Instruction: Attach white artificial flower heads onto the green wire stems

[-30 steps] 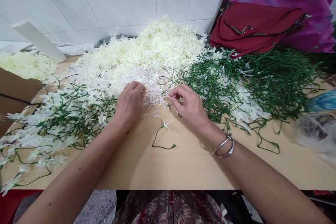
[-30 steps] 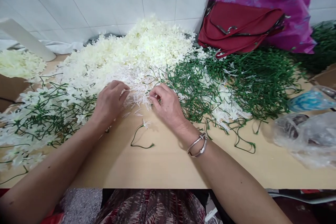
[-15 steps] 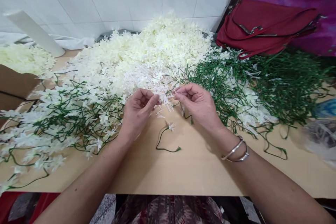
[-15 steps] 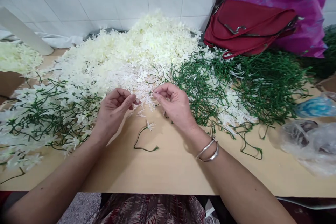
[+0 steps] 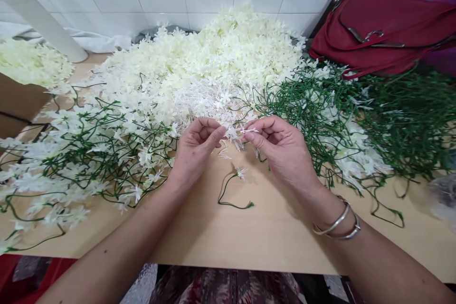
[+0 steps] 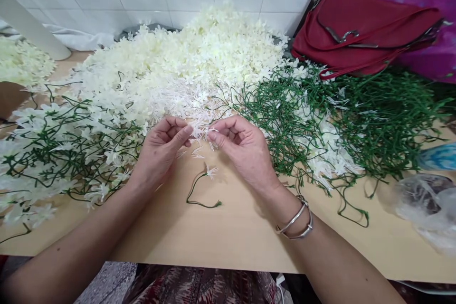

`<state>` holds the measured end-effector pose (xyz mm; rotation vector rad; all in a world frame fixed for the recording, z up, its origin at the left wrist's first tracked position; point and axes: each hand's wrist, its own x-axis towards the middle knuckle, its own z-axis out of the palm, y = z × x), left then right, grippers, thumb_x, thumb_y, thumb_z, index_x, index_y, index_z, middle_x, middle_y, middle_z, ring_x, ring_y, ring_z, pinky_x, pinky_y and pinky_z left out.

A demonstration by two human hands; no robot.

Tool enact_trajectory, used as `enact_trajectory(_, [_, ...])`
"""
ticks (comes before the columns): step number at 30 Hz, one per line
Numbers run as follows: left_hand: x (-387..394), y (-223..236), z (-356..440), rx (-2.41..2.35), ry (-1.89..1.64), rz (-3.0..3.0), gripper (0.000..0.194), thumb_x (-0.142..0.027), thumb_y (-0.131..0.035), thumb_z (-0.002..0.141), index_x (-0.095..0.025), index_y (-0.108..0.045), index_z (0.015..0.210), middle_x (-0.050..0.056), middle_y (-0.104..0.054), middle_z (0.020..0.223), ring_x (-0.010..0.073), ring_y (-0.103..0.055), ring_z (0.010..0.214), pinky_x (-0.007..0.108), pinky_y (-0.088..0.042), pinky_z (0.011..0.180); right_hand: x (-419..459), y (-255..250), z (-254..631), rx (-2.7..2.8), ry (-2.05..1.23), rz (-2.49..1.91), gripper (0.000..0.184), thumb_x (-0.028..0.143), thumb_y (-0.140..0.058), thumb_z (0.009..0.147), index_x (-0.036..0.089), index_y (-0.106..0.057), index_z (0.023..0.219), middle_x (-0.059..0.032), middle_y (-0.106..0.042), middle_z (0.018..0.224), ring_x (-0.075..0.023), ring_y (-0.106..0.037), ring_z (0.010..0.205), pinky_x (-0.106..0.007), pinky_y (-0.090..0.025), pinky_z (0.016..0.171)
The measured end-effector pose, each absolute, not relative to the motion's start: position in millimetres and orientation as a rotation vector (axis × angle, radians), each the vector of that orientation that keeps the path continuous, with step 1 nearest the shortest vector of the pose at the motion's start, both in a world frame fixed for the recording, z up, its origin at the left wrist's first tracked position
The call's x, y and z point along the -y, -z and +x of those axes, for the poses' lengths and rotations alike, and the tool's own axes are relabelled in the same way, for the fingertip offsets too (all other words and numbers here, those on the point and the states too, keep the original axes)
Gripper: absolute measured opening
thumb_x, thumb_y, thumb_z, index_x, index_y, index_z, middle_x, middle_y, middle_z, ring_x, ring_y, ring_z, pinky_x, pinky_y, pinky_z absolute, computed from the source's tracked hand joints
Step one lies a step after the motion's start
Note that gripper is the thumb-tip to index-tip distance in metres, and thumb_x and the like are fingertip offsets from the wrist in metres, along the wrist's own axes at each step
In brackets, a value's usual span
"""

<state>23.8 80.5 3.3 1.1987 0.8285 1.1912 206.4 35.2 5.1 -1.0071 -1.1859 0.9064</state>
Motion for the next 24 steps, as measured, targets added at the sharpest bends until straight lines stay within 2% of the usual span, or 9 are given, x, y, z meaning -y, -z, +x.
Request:
enact_trajectory(4, [-78.2, -4.7, 26.0, -0.819, -1.246, 1.235, 0.03, -0.035, -0.089, 0.08, -0.02, -0.067, 0.094, -0.003, -0.067, 0.079, 0.0082, -0.063, 0.068, 0.019, -0.054, 0.066, -34.3, -8.4, 204.3, 1.219, -0.93, -1.013, 0.01, 0.023, -0.082, 0.086, 0.023, -0.072, 0.086, -0.0026, -0.076, 0.107, -0.0155, -0.069, 0.093, -0.031, -0.055, 0.088])
enact_trajectory(9, [-74.6, -5.2, 25.8, -0.81, -1.265, 1.315, 0.029, -0.032, -0.084, 0.084, -0.022, -0.062, 0.099, -0.002, -0.068, 0.093, 0.0075, -0.066, 0.065, 0.02, -0.055, 0.063, -29.6, -13.5, 200.4, 1.302, -1.07, -1.018, 0.011, 0.026, -0.081, 0.087, 0.024, -0.071, 0.084, -0.0045, -0.076, 0.119, -0.0198, -0.07, 0.113, -0.037, -0.054, 0.102])
enact_trajectory(15, [-77.6, -5.0, 22.7, -0.924, -1.33, 1.36, 0.028, -0.027, -0.085, 0.081, -0.021, -0.064, 0.098, -0.002, -0.068, 0.086, 0.0075, -0.063, 0.067, 0.018, -0.052, 0.061, -32.0, -12.6, 203.5, 1.297, -0.963, -1.031, 0.016, 0.034, -0.084, 0.086, 0.025, -0.071, 0.086, -0.0016, -0.074, 0.094, -0.0177, -0.069, 0.09, -0.035, -0.057, 0.09])
enact_trajectory(20, [-80.0, -3.1, 22.5, -0.913, -1.304, 1.303, 0.031, -0.026, -0.087, 0.077, -0.02, -0.065, 0.098, -0.002, -0.068, 0.087, 0.0073, -0.065, 0.067, 0.017, -0.053, 0.061, -29.5, -13.8, 199.8, 1.414, -0.913, -0.963, 0.013, 0.03, -0.082, 0.088, 0.024, -0.071, 0.085, -0.0044, -0.076, 0.107, -0.0211, -0.069, 0.108, -0.039, -0.053, 0.102])
enact_trajectory(22, [-80.0, -2.6, 22.8, -0.896, -1.304, 1.285, 0.029, -0.025, -0.088, 0.077, -0.02, -0.066, 0.096, -0.002, -0.068, 0.085, 0.0066, -0.064, 0.065, 0.017, -0.054, 0.061, -28.2, -12.7, 197.6, 1.398, -0.838, -1.008, 0.01, 0.026, -0.082, 0.088, 0.024, -0.073, 0.086, -0.0035, -0.075, 0.099, -0.0198, -0.069, 0.099, -0.037, -0.053, 0.096])
enact_trajectory(24, [-79.4, -2.6, 23.5, -0.889, -1.306, 1.278, 0.028, -0.026, -0.088, 0.078, -0.019, -0.068, 0.095, -0.002, -0.068, 0.084, 0.0065, -0.063, 0.065, 0.017, -0.056, 0.062, -27.8, -11.3, 196.9, 1.335, -0.782, -1.093, 0.006, 0.023, -0.08, 0.088, 0.023, -0.074, 0.087, -0.0011, -0.072, 0.087, -0.0169, -0.066, 0.084, -0.034, -0.053, 0.083])
